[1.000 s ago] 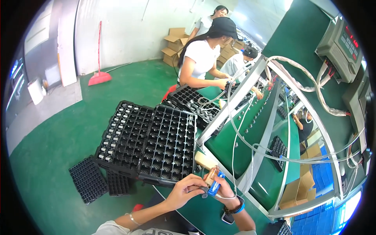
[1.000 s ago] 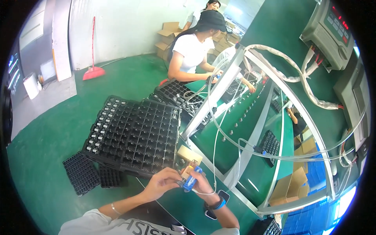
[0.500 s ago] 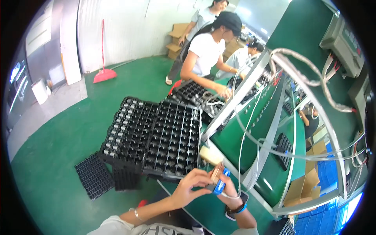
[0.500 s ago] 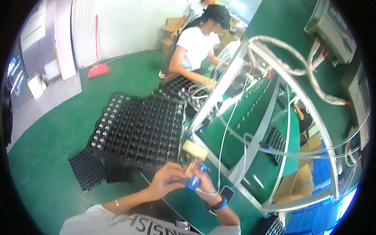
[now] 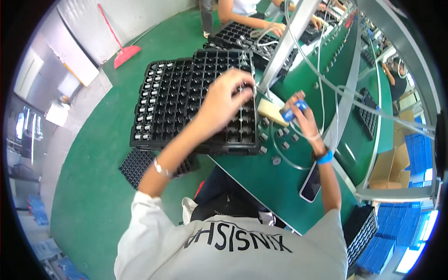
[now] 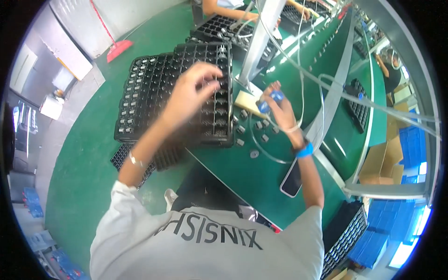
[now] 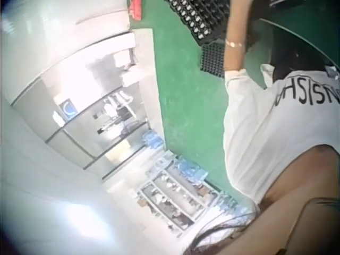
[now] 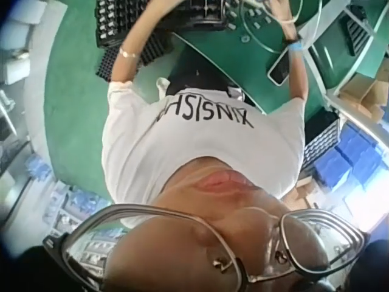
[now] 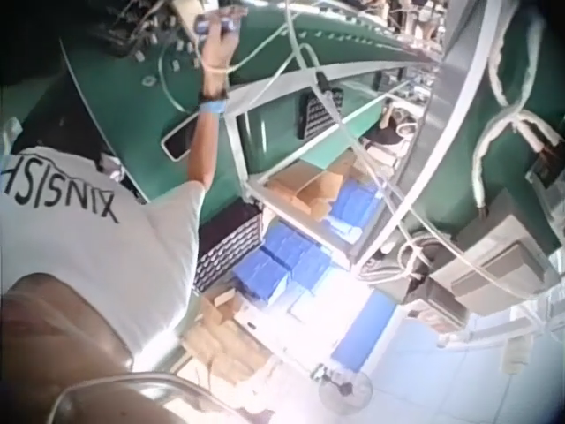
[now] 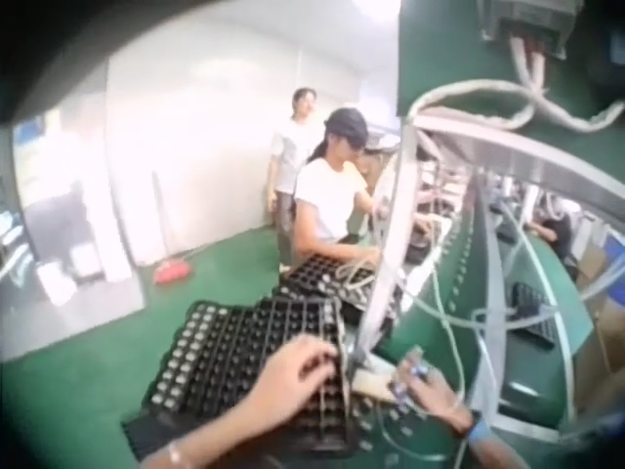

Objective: The person assembles small electronic components and plastic parts by hand, then places the assembled smartphone into a component tray.

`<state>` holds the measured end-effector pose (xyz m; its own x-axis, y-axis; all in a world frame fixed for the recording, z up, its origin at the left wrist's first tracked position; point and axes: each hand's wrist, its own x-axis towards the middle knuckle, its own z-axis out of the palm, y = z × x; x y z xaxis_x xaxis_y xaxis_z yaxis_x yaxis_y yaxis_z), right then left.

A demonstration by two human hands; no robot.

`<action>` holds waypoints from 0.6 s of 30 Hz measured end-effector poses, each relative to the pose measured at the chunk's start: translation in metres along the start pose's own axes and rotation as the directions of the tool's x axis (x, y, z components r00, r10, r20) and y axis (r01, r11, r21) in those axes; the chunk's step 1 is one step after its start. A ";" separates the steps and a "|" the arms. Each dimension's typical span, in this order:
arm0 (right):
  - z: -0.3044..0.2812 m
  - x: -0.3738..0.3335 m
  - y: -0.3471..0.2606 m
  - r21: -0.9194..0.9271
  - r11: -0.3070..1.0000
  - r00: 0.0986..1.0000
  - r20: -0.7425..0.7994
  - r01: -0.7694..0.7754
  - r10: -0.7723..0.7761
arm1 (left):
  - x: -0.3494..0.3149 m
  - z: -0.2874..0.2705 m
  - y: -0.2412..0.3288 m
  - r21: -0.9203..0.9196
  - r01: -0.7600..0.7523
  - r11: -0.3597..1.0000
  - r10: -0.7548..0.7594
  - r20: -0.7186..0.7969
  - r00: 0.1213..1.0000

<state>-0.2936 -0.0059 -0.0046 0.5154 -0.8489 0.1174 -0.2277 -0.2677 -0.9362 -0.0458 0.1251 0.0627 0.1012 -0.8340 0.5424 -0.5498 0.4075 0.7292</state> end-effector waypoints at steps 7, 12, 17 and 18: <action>0.028 0.005 0.006 -0.371 0.912 0.985 0.055 0.171 -0.163 | 0.075 0.017 -0.105 0.426 -0.112 0.898 0.054 0.146 0.988; 0.027 0.004 0.019 -0.315 0.913 0.966 0.068 0.260 -0.251 | 0.089 0.034 -0.125 0.581 -0.125 0.804 -0.013 0.227 0.974; 0.025 0.002 0.017 -0.274 0.913 0.953 0.073 0.303 -0.295 | 0.099 0.039 -0.132 0.613 -0.027 0.789 -0.113 0.188 0.976; 0.024 0.005 0.018 -0.259 0.911 0.947 0.073 0.322 -0.314 | 0.102 0.038 -0.132 0.608 -0.028 0.793 -0.103 0.179 0.978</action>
<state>-0.2750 -0.0037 -0.0285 0.6195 -0.6863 0.3810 -0.2553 -0.6351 -0.7290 0.0055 -0.0280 0.0053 0.0072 -0.9245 0.3811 -0.9432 0.1203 0.3096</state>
